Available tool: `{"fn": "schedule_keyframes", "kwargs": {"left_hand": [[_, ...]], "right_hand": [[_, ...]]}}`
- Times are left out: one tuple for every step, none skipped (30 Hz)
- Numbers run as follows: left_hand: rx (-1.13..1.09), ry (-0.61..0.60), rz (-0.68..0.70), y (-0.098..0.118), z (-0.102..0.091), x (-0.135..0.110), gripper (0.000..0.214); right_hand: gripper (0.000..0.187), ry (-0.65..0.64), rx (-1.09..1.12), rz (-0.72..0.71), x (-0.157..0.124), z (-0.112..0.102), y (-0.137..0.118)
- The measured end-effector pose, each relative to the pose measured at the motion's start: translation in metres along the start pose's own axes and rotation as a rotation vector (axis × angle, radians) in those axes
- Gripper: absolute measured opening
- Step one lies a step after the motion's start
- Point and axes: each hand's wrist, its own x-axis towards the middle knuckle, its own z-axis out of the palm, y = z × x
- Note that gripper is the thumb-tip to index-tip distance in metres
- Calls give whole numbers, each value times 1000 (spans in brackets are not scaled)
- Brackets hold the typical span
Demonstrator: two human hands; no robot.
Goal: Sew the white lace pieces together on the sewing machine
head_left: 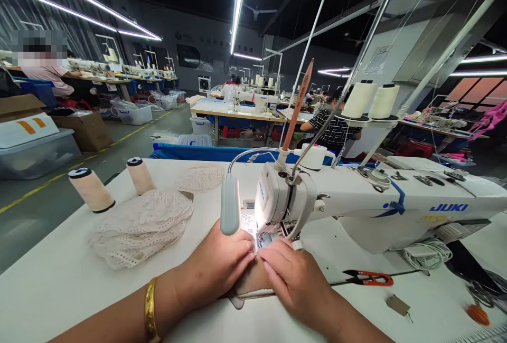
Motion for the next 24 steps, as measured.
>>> {"fn": "schedule_keyframes", "kwargs": {"left_hand": [[13,17,-22,-3,-2,0,29],[33,19,-49,-5,-4,-1,28],[55,3,-77,-8,-7,-1,28],[67,-27,-103,-9,-11,-1,28],[63,-72,-129,-10,-15,-1,28],[47,-123,-156,-9,-20,0,30],[23,-170,-181,-8,-24,1,33],[-2,-201,-200,-6,-28,2,35],[-24,-211,-206,-4,-30,3,36],[-41,-202,-201,-2,-32,4,34],[-55,-182,-183,0,-31,5,30],[-73,-157,-148,1,-29,5,26],[-94,-139,-113,1,-26,5,23],[-113,-132,-80,1,-22,4,23],[-120,-133,-53,0,-17,2,24],[-113,-139,-30,0,-13,1,24],[-97,-149,-13,0,-9,-1,25],[-80,-158,0,0,-5,-2,25],[-70,-164,14,1,-3,-3,25],[-73,-164,31,3,-2,-3,26],[-86,-160,46,5,-1,-3,27],[-108,-153,61,6,-1,-3,28],[-129,-144,75,8,-1,-2,29],[-143,-133,87,10,0,-2,29]], "right_hand": [[30,-18,51,-43,1,-1,-5],[31,-53,102,-84,2,-3,-8],[31,-94,136,-114,3,-5,-10],[29,-121,135,-131,3,-7,-9],[23,-122,90,-119,4,-9,-5],[18,-95,10,-83,3,-11,1],[17,-41,-85,-37,2,-14,8],[22,27,-178,17,1,-17,15],[28,93,-231,57,-1,-19,22],[34,141,-249,85,-2,-21,27],[36,162,-238,91,-4,-22,29],[37,161,-209,71,-4,-23,28],[34,133,-171,42,-5,-23,25],[29,84,-128,9,-5,-23,20],[23,22,-83,-25,-4,-23,15],[18,-43,-41,-50,-3,-23,9],[15,-100,-7,-61,-2,-22,5],[15,-145,14,-62,-1,-22,3],[17,-176,20,-54,0,-23,2],[19,-193,14,-42,0,-23,2],[21,-203,1,-27,0,-24,3],[21,-208,-13,-11,0,-24,5],[21,-211,-27,1,0,-25,6],[20,-214,-39,10,-1,-25,8]]}}
